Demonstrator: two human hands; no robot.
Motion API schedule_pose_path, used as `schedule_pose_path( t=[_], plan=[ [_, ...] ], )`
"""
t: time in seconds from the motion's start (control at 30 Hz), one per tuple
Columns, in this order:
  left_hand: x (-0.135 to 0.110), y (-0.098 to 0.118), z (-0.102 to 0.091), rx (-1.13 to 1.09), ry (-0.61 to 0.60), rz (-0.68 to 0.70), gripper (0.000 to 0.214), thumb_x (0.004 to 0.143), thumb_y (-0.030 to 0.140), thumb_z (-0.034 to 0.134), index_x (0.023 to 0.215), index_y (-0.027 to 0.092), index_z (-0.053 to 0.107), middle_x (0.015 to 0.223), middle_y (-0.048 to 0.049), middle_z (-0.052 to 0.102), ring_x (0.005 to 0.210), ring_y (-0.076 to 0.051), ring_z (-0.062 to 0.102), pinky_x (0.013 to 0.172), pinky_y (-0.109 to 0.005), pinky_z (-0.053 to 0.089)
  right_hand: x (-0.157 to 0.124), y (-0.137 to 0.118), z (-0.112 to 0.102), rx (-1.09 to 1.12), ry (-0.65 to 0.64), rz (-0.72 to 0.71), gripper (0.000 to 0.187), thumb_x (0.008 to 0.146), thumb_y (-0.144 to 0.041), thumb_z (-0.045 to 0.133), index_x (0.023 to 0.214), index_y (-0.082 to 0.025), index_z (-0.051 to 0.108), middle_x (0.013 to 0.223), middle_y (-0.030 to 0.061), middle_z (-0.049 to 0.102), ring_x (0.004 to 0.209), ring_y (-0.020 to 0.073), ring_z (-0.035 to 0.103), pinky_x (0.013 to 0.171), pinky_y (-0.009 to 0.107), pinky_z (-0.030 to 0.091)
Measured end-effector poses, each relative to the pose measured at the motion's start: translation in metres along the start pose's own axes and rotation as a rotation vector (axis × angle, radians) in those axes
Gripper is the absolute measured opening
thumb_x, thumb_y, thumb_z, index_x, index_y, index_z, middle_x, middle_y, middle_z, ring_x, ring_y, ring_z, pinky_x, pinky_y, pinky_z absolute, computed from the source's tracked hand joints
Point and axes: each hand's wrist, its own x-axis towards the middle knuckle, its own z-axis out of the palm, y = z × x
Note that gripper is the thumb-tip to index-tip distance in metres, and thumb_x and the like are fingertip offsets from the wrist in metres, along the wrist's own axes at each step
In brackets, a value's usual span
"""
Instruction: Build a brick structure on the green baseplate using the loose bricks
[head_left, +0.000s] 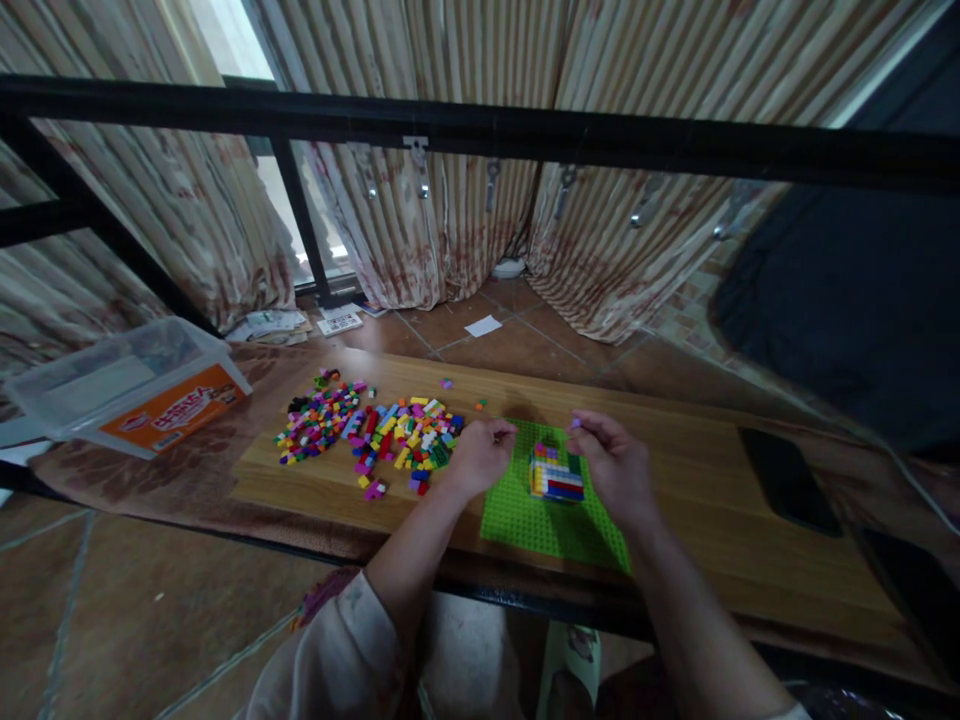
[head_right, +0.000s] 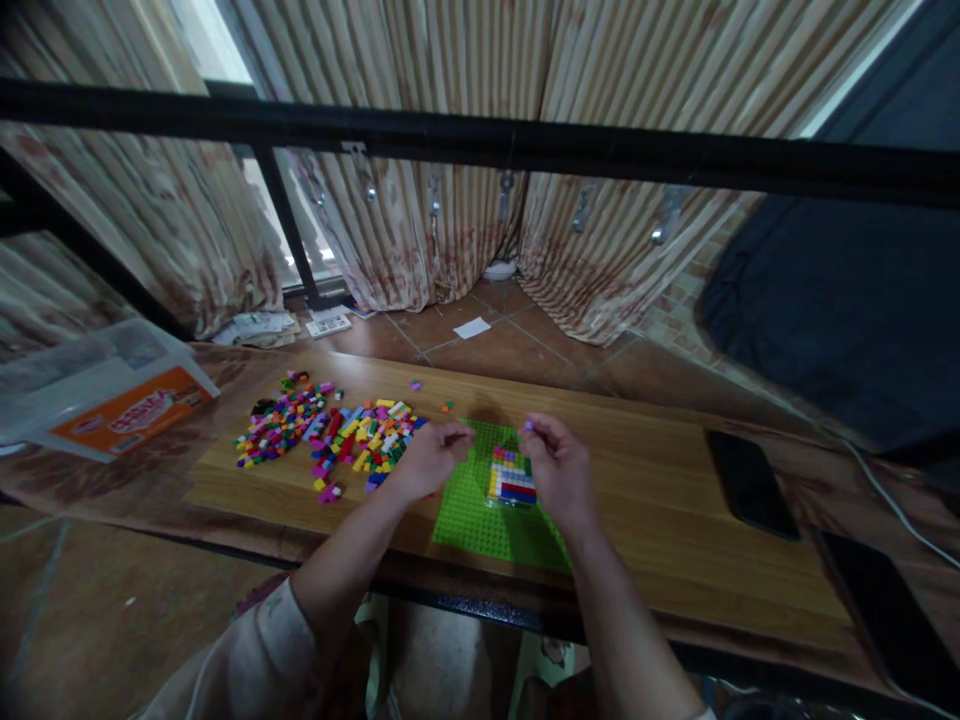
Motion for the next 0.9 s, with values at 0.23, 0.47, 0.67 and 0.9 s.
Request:
schedule_pose_path(
  t=[0.23,0.47,0.67,0.9],
  plan=[
    [-0.001,0.002,0.005,0.063,-0.059,0.005,0.029,0.085,0.018,0.049,0.100,0.014,0.074,0.082,-0.0047,0.074,0.078,-0.017,0.067,0.077,-0.026,0.051,-0.002,0.007,-0.010,-0.158,-0.207,0.007,0.033,0.082,-0.044,0.058,0.104,-0.020,0.061,0.091,0.0081,0.074,0.078,0.0221,0.071,0.074,0.038,0.055],
    [0.000,0.000,0.009,0.085,-0.075,0.028,0.029,0.085,0.016,0.049,0.099,0.015,0.074,0.086,-0.0044,0.075,0.077,-0.016,0.066,0.076,-0.024,0.051,-0.005,0.005,-0.018,-0.442,-0.266,-0.070,0.022,0.085,-0.038,0.053,0.099,-0.023,0.062,0.093,0.0061,0.074,0.083,0.0219,0.069,0.077,0.036,0.051],
    [0.000,0.003,0.010,0.095,-0.096,-0.014,0.030,0.085,0.017,0.049,0.103,0.014,0.073,0.089,-0.0054,0.075,0.078,-0.016,0.067,0.078,-0.025,0.051,0.002,0.015,-0.015,-0.562,-0.211,-0.105,0.021,0.078,-0.043,0.062,0.080,-0.023,0.070,0.079,0.0044,0.070,0.076,0.0217,0.063,0.072,0.034,0.046],
    [-0.002,0.004,0.012,0.107,-0.107,-0.026,0.032,0.086,0.016,0.049,0.108,0.015,0.071,0.098,-0.0056,0.075,0.087,-0.016,0.068,0.088,-0.026,0.051,0.012,0.035,-0.004,-0.301,-0.175,0.078,0.027,0.069,-0.046,0.070,0.078,-0.022,0.076,0.079,0.0043,0.073,0.071,0.0202,0.063,0.066,0.033,0.046]
  ],
)
